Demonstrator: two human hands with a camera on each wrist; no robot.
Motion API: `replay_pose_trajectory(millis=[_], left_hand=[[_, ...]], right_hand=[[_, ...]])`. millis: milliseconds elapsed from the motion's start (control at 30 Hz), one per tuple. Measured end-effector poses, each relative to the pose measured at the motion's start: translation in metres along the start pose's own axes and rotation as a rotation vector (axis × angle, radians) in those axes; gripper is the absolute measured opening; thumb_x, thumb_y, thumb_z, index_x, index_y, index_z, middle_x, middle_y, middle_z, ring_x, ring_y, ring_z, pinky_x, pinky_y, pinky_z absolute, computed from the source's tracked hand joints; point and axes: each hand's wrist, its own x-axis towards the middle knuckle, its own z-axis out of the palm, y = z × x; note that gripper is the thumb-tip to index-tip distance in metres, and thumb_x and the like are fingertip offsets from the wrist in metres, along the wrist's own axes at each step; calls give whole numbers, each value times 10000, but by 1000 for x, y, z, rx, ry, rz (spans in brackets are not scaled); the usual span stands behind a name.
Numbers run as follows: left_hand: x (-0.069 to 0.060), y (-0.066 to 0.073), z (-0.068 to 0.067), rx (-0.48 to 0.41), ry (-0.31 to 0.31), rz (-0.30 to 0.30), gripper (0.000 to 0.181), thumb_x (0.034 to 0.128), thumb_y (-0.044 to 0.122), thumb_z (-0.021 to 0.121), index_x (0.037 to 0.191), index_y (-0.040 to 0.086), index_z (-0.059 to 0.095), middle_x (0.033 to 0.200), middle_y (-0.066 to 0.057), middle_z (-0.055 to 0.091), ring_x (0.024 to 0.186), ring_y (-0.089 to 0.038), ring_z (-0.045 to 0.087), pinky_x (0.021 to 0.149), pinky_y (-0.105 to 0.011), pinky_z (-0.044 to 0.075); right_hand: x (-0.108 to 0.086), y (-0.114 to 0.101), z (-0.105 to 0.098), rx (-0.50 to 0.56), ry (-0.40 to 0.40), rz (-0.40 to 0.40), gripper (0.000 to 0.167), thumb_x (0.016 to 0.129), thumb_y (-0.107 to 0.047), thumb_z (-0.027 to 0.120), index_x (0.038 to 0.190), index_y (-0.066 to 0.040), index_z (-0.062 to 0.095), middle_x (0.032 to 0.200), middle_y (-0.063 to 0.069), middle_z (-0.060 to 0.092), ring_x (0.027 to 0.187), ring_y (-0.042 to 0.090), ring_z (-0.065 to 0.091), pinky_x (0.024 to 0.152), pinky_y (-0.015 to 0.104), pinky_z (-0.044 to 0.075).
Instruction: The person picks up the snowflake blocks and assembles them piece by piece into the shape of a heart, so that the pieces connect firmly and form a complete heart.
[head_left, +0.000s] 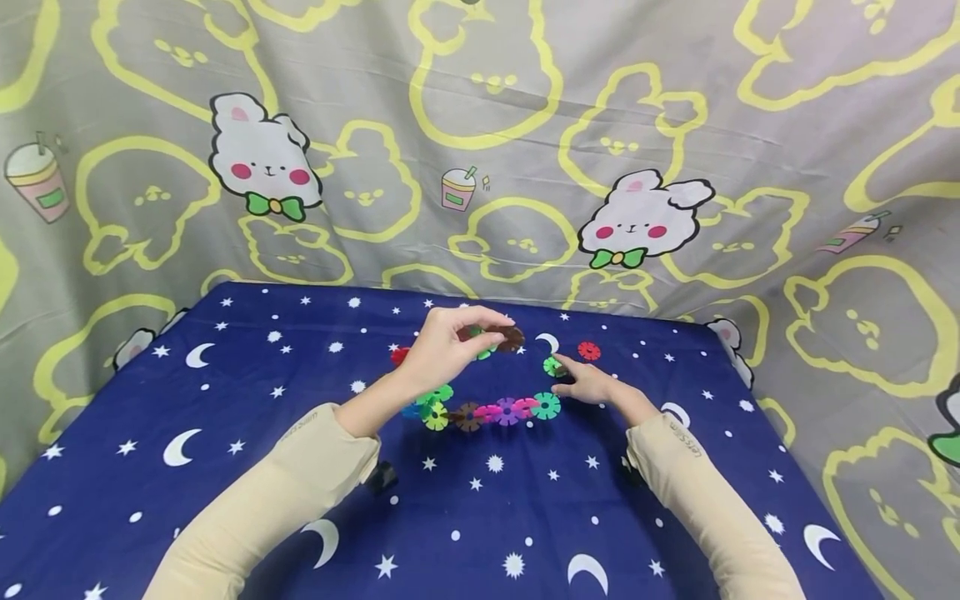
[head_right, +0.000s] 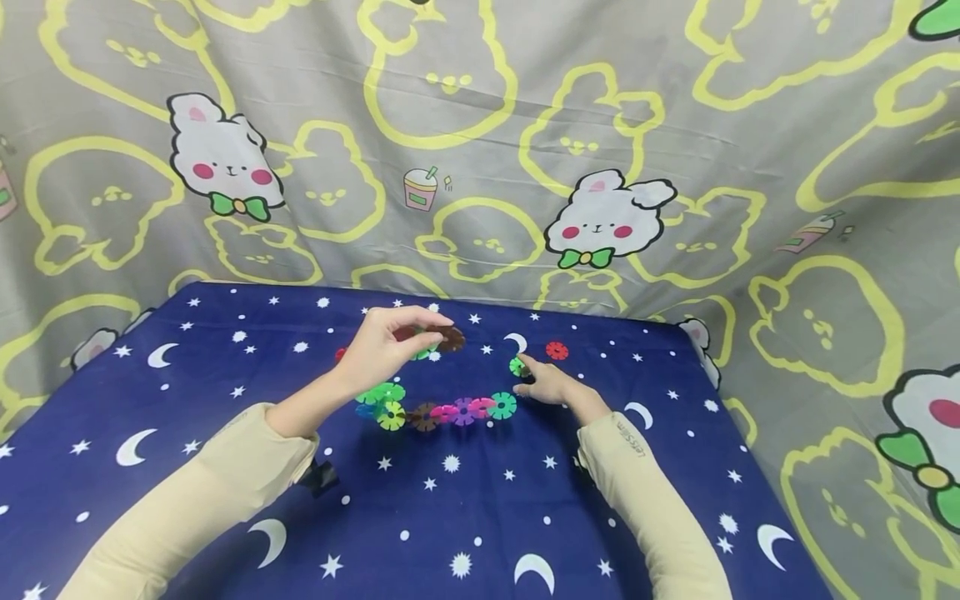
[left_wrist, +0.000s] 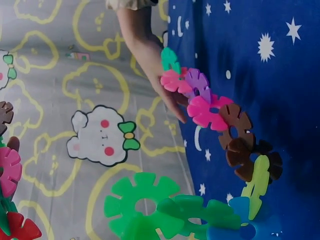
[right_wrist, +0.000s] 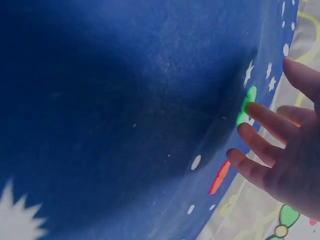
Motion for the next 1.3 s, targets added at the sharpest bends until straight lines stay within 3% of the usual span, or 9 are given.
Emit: replay_pose_trajectory(millis=[200, 300, 433, 633, 767, 933, 1100, 1300], left_hand=[[-1, 0, 1, 7, 3, -3, 166, 839, 50, 634, 993, 45, 695, 957, -71, 687, 707, -126, 566, 536, -231, 441], [-2, 0, 1, 1, -5, -12, 169, 840, 50, 633, 998, 35, 692, 963, -71, 686, 721, -123, 558, 544, -233, 443], [-2, -1, 3, -8, -19, -27, 174, 844, 49, 628, 1005, 26, 689, 974, -80, 685, 711, -148, 563, 545, -231, 444], [-2, -2, 3, 0, -21, -18, 175, 844, 42, 625, 1005, 13, 687, 974, -95, 684, 655, -158, 567, 539, -230, 443], [-1, -2, 2, 5, -16, -11, 175, 843, 44, 627, 1004, 19, 689, 963, -85, 687, 683, -124, 567, 552, -234, 452], [0, -1, 2, 13, -12, -3, 174, 840, 50, 633, 1001, 34, 693, 961, -77, 689, 719, -116, 568, 561, -234, 456], [0, 0, 1, 26, -4, 12, 177, 828, 44, 644, 997, 17, 689, 960, -90, 687, 662, -121, 540, 534, -228, 427], [-1, 1, 3, 39, -7, 32, 174, 830, 44, 640, 994, 36, 698, 952, -90, 690, 539, -101, 484, 489, -224, 401]], right_hand=[[-14, -6, -3, -12, -68, -82, 558, 860, -158, 606, 1314, 87, 393, 1103, 215, 602, 1039, 330, 564, 889, 446, 432], [-16, -5, -4, -31, -50, -69, 535, 837, -121, 631, 1290, 77, 426, 952, 145, 636, 888, 251, 596, 808, 403, 465], [-13, 0, 2, -110, -25, -16, 496, 791, -77, 677, 1237, 39, 492, 814, 75, 571, 749, 178, 527, 726, 354, 448], [-15, 8, 10, -158, 81, -8, 340, 689, -56, 756, 928, -3, 521, 797, 71, 473, 722, 184, 445, 687, 337, 402], [-20, 5, 4, -85, 173, -50, 271, 699, -11, 727, 843, -32, 498, 667, 20, 513, 596, 129, 474, 572, 278, 407], [-34, -16, -16, 84, 276, -85, 203, 804, -7, 651, 965, 11, 529, 613, 59, 605, 491, 123, 556, 473, 262, 468], [-49, -49, -39, 202, 350, -149, 244, 866, -71, 608, 1088, 18, 564, 645, 96, 607, 528, 158, 570, 522, 313, 496], [-65, -88, -49, 416, 413, -232, 280, 880, -59, 585, 1130, 65, 564, 635, 79, 600, 529, 117, 586, 543, 276, 516]])
